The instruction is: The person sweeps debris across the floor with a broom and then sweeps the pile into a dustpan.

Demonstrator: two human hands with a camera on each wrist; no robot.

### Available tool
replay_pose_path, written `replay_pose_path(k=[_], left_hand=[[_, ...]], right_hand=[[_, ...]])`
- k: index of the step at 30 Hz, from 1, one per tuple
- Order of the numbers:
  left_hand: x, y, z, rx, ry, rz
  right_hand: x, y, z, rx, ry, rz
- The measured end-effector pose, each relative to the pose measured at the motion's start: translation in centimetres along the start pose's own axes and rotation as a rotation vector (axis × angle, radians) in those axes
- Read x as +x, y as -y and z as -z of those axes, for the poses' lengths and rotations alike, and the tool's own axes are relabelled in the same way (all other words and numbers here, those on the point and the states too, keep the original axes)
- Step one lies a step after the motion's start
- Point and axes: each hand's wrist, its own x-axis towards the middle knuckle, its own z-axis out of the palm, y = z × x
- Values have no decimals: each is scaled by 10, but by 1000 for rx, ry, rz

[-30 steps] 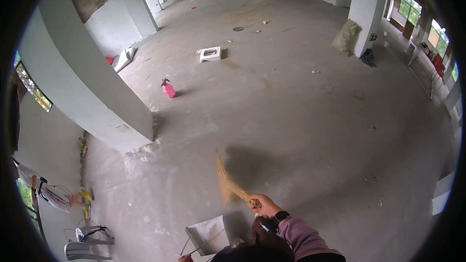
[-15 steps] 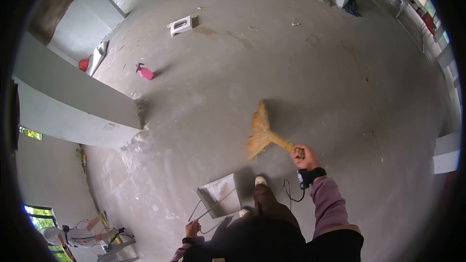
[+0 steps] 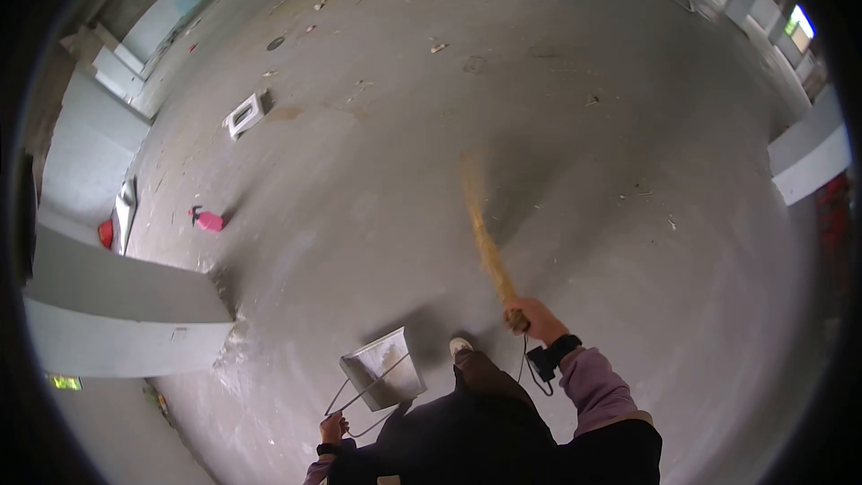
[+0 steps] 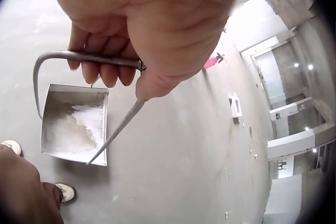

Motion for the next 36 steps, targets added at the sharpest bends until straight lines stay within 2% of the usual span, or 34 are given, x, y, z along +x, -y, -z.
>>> replay_pose_path(k=[1,4,7,9,13,15,19,22,25,26,28,29,30,33,36], left_hand=[[5,-8,-7,27,10,-24],[10,-35,-26,145,30,-8],[10,-64,-37,221,48,-41],[20,-81,-44,241,59,-69],[37,-109,-46,269,62,-90],[42,-127,-54,291,83,-111],[85,-154,-82,269,256,-63],[112,-168,-99,256,360,-7],[131,-191,-115,391,457,-60],[122,-205,-125,443,437,-49],[144,-217,-129,509,489,-59],[152,-222,-132,570,493,-91],[149,-231,-136,572,494,-73],[161,-239,-119,640,524,-113],[152,-244,-130,692,526,-146]], right_hand=[[-4,-11,3,-12,-24,-52],[16,-55,29,-13,167,-43],[28,-69,25,56,152,-92],[34,-76,19,56,139,-36],[28,-62,-1,85,68,-16],[1,-44,-7,185,67,-35],[-38,-41,-19,408,-49,3],[-47,-67,-23,502,-113,65],[-57,-83,-34,624,-269,127],[-59,-90,-39,673,-314,151],[-64,-108,-51,774,-403,188],[-66,-117,-56,943,-342,193],[-67,-129,-62,993,-401,220],[-81,-174,-98,1110,-547,317],[-78,-200,-72,1417,-503,370]])
